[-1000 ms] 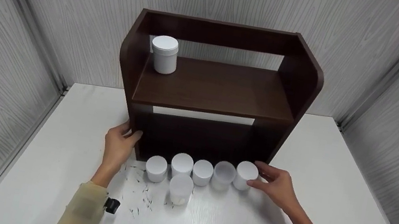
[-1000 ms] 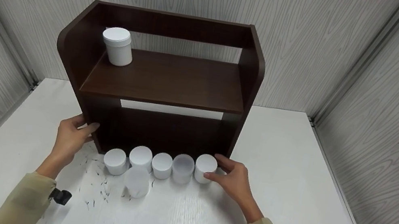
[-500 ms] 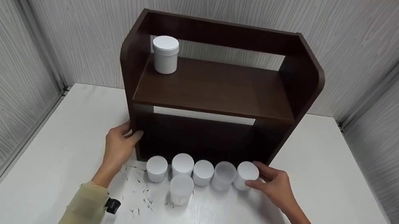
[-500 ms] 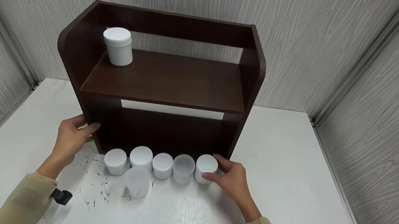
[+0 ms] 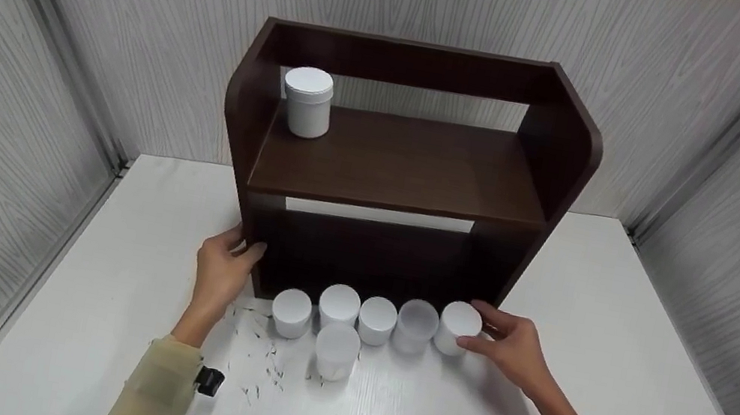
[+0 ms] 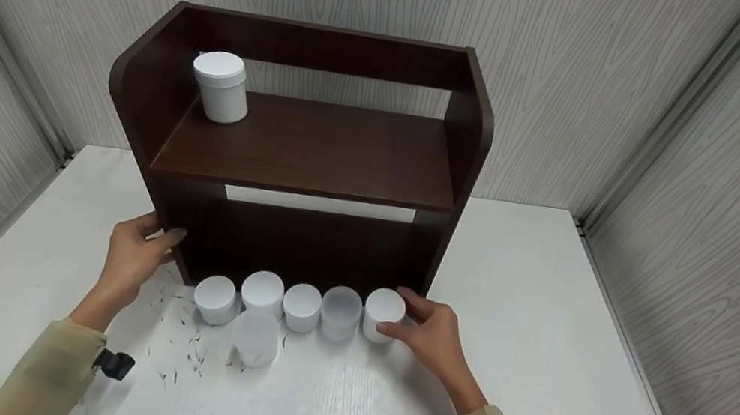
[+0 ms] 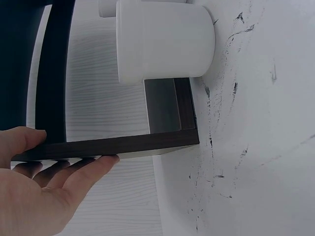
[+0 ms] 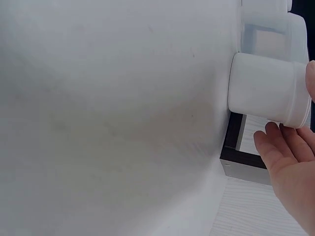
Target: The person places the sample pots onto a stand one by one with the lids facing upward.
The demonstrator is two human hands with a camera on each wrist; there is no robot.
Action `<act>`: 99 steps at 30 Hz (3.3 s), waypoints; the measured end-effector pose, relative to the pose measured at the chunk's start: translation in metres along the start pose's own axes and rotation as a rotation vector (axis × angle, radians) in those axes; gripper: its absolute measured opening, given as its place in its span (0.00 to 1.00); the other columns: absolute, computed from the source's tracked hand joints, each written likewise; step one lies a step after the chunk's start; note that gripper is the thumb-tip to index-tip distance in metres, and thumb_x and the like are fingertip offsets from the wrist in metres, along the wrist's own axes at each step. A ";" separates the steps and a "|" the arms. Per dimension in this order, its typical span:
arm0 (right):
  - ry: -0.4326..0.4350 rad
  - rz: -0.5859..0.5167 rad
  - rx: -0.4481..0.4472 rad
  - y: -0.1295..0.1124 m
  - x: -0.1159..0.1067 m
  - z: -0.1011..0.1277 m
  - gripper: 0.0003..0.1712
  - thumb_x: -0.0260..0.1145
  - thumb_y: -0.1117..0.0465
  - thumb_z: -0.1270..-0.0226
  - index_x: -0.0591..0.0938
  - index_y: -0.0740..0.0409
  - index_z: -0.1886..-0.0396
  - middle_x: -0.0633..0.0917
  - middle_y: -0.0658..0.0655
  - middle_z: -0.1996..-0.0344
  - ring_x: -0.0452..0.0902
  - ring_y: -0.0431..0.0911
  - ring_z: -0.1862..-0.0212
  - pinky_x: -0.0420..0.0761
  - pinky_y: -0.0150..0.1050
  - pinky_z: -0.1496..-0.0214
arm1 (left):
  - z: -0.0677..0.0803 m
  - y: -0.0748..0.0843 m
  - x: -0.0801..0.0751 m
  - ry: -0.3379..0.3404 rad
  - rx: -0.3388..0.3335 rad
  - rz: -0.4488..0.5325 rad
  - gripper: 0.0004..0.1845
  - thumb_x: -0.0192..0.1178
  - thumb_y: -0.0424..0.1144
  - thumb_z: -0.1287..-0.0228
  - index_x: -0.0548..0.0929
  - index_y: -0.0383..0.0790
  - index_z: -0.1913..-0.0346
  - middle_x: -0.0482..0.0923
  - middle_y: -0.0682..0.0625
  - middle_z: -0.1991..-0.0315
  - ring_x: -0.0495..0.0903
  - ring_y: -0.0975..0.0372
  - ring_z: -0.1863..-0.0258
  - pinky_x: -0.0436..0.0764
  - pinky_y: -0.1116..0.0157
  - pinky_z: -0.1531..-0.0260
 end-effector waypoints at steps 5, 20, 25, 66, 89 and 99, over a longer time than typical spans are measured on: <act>-0.024 -0.014 0.004 0.002 0.001 -0.001 0.40 0.83 0.68 0.44 0.79 0.72 0.32 0.81 0.67 0.35 0.77 0.58 0.32 0.80 0.43 0.33 | 0.000 -0.001 -0.001 0.001 0.002 0.005 0.25 0.62 0.33 0.24 0.75 0.24 0.30 0.75 0.32 0.32 0.76 0.42 0.33 0.82 0.54 0.39; -0.019 -0.044 0.042 0.008 -0.002 0.002 0.40 0.83 0.68 0.44 0.79 0.69 0.31 0.81 0.67 0.34 0.80 0.57 0.35 0.82 0.36 0.37 | 0.000 -0.002 0.001 0.001 -0.011 0.011 0.28 0.62 0.34 0.25 0.72 0.23 0.28 0.74 0.30 0.31 0.76 0.41 0.32 0.82 0.53 0.39; -0.021 -0.042 0.052 0.008 -0.003 0.003 0.39 0.83 0.68 0.44 0.80 0.69 0.32 0.81 0.67 0.35 0.80 0.58 0.35 0.82 0.35 0.37 | -0.001 -0.001 0.000 0.002 -0.012 0.010 0.27 0.62 0.34 0.25 0.72 0.23 0.28 0.74 0.30 0.31 0.76 0.41 0.33 0.82 0.54 0.39; -0.048 -0.075 0.062 0.007 -0.004 0.008 0.36 0.84 0.69 0.45 0.83 0.65 0.35 0.85 0.62 0.39 0.83 0.48 0.38 0.82 0.37 0.36 | -0.001 -0.002 0.000 -0.006 -0.030 0.027 0.29 0.62 0.33 0.25 0.71 0.22 0.28 0.73 0.29 0.31 0.78 0.40 0.35 0.84 0.57 0.42; -0.045 -0.044 0.024 -0.046 -0.011 0.015 0.35 0.85 0.67 0.46 0.85 0.62 0.36 0.86 0.60 0.40 0.82 0.47 0.36 0.80 0.40 0.33 | -0.002 0.002 -0.002 0.010 -0.021 0.030 0.30 0.65 0.33 0.28 0.72 0.24 0.28 0.74 0.31 0.31 0.75 0.42 0.32 0.82 0.54 0.39; -0.044 -0.086 0.029 -0.066 -0.009 0.019 0.35 0.84 0.68 0.45 0.84 0.64 0.35 0.86 0.62 0.39 0.82 0.45 0.37 0.80 0.42 0.32 | -0.002 0.006 -0.002 0.002 0.005 0.031 0.33 0.67 0.38 0.26 0.71 0.27 0.26 0.72 0.32 0.29 0.77 0.40 0.33 0.84 0.56 0.42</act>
Point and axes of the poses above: each hand's wrist, its own z-axis away from the middle knuckle, its own x-axis out of the palm, y = z × x, the point moved 7 cm from there along -z, towards the middle knuckle
